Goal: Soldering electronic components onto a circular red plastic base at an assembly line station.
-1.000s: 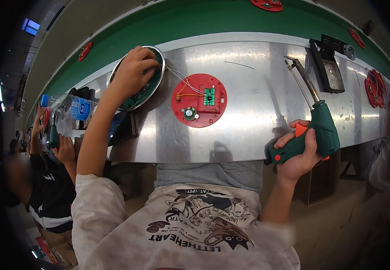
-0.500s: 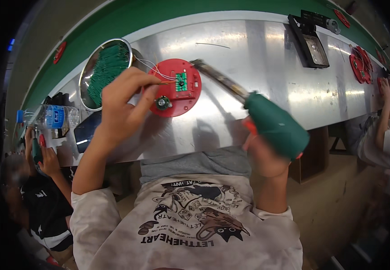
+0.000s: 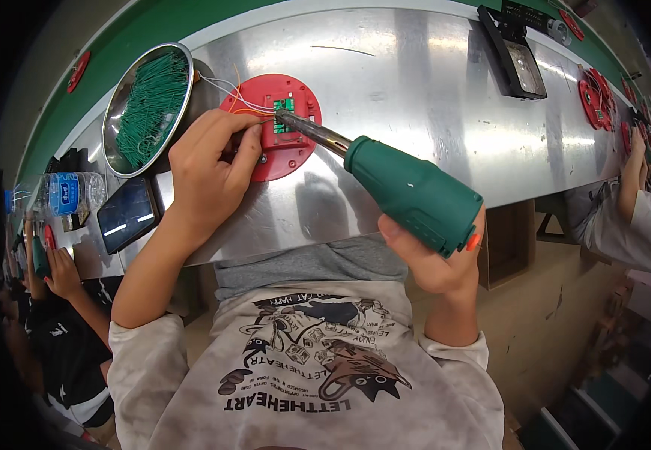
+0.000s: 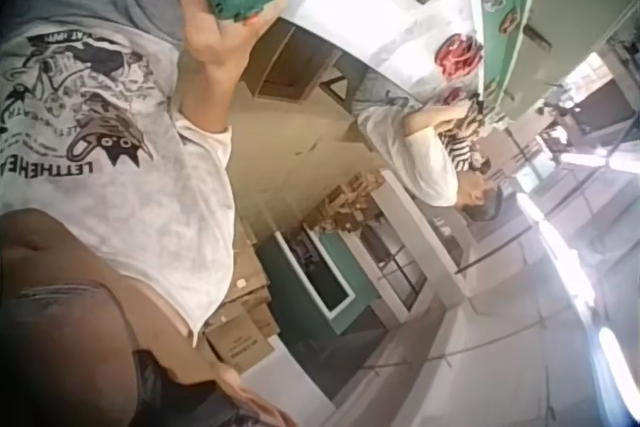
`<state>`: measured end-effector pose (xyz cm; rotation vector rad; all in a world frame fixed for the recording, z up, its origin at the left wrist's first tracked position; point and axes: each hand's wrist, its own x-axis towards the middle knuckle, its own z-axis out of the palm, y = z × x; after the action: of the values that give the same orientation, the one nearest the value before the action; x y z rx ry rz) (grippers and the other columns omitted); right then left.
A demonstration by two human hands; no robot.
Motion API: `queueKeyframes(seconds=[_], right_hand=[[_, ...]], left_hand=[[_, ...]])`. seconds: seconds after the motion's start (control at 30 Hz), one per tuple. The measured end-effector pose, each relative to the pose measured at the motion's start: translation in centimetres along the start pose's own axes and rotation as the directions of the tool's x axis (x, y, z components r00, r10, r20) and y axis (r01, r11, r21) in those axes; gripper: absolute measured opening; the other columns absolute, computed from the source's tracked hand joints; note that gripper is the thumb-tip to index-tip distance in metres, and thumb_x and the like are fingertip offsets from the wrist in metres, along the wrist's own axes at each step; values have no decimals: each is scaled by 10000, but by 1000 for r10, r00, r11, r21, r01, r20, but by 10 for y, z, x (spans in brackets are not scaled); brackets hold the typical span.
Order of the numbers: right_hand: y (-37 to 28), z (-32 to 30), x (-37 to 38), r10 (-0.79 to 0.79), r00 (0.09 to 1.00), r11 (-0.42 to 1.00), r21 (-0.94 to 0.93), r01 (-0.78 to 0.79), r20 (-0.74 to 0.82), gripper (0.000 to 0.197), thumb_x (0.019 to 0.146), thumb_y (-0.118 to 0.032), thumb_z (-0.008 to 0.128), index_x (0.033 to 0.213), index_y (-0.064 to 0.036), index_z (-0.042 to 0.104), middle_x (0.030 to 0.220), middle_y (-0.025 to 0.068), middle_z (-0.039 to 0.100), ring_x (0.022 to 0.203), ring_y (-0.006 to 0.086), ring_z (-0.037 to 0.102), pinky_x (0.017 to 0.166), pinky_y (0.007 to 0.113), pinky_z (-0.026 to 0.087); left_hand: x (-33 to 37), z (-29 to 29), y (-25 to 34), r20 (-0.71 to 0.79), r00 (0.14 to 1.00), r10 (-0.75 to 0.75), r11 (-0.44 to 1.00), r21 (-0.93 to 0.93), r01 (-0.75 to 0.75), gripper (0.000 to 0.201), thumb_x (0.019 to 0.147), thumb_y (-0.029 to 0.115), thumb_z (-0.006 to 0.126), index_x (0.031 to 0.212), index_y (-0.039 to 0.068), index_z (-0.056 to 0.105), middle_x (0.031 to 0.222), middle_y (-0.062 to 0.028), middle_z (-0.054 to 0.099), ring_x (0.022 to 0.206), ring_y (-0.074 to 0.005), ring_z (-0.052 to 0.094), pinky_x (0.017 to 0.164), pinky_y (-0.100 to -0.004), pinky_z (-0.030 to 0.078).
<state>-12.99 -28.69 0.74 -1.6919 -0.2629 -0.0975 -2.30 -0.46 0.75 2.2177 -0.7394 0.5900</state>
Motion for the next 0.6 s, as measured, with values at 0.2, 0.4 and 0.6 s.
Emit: queueKeyframes(seconds=[0.2, 0.4, 0.6], right_hand=[[-13, 7, 6, 104, 993, 992, 76, -100, -57, 359, 877, -72, 638, 1189, 106, 627, 997, 201, 669, 781, 216, 639, 494, 295, 521], [-15, 9, 9, 95, 992, 994, 60, -90, -82, 352, 874, -85, 640, 1170, 106, 634, 975, 201, 665, 742, 215, 633, 482, 292, 515], [-14, 6, 9, 81, 995, 995, 70, -76, -65, 355, 887, -83, 640, 1186, 109, 624, 986, 208, 663, 733, 217, 631, 487, 295, 519]], left_hand=[[0, 1, 0, 12, 1000, -10, 1000, 0, 10, 64, 831, 19, 707, 883, -8, 679, 806, -136, 658, 704, -312, 633, 644, -401, 508], [-1, 2, -1, 14, 1000, -19, 1000, 7, 19, 54, 837, 22, 701, 876, -5, 676, 804, -141, 652, 705, -320, 629, 643, -402, 505], [0, 2, 0, 9, 1000, -12, 1000, 15, 12, 51, 840, 28, 699, 871, -3, 675, 800, -143, 648, 697, -322, 624, 638, -405, 501]])
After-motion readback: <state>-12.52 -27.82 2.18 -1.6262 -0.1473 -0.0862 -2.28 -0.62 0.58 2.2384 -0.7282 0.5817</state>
